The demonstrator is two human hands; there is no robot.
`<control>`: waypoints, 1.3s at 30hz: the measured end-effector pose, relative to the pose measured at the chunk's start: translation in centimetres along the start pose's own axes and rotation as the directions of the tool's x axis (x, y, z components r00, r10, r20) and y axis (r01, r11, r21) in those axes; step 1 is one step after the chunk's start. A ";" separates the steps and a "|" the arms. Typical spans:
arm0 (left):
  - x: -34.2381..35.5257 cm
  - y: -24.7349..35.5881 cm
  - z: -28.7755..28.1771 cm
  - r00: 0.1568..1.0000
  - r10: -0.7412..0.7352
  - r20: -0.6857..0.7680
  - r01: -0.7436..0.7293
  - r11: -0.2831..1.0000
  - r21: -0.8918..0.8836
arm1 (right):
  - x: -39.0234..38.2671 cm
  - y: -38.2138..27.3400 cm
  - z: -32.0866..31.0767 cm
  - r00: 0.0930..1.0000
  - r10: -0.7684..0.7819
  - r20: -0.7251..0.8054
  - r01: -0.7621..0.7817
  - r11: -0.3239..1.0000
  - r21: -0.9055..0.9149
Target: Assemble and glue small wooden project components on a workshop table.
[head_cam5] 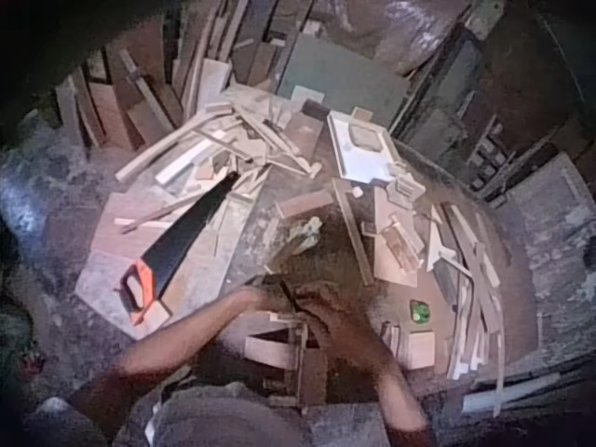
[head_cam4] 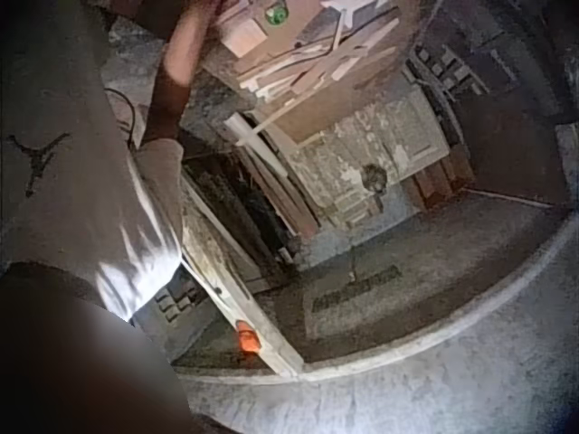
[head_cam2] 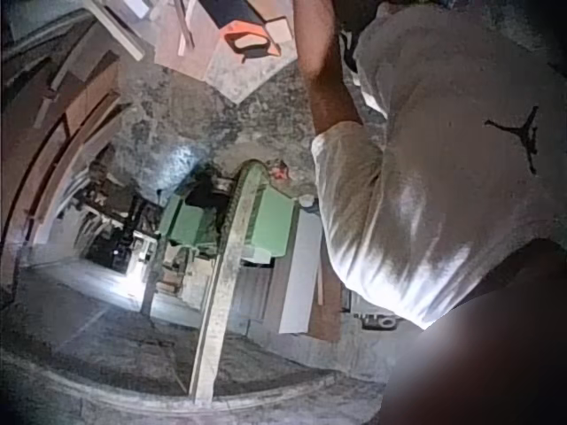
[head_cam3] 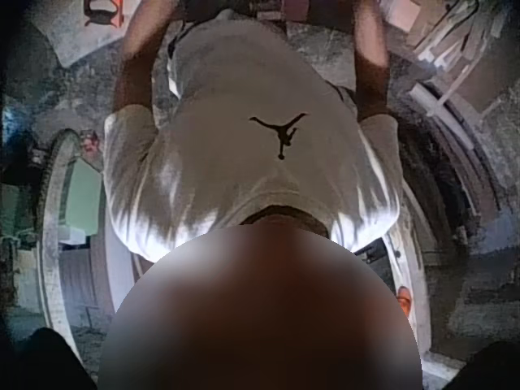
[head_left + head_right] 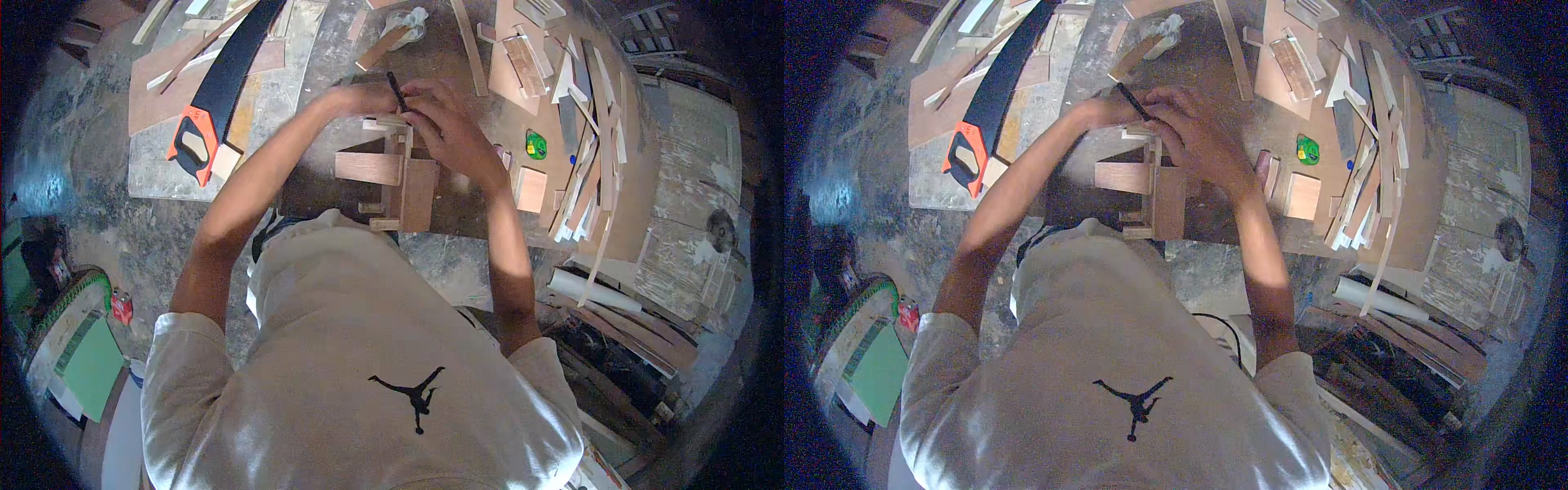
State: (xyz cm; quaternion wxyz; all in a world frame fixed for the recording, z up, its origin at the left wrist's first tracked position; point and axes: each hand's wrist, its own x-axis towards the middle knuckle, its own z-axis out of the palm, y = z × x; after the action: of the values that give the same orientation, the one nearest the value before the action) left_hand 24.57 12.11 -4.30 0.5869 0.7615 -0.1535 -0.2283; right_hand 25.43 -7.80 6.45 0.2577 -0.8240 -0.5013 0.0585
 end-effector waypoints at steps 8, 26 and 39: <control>-0.4 1.2 0.0 0.984 0.161 -0.073 -0.160 0.987 0.016 | 0.3 0.6 0.3 1.000 -0.027 0.002 0.027 1.000 0.014; -0.8 3.2 -0.3 0.999 -0.031 0.021 0.034 0.990 -0.134 | 0.4 0.8 -0.1 0.999 0.021 -0.037 -0.016 0.994 0.110; -2.2 4.0 0.7 0.980 0.057 -0.191 -0.166 0.766 -0.621 | -3.4 -3.4 -3.6 0.580 0.602 -0.548 -0.144 0.738 0.659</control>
State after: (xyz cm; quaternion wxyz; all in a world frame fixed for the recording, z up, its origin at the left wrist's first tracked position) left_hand 22.44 11.59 -0.25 0.8317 0.5248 -0.0648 -0.1691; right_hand 22.33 -10.84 10.61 0.6405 -0.7543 -0.1193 -0.0808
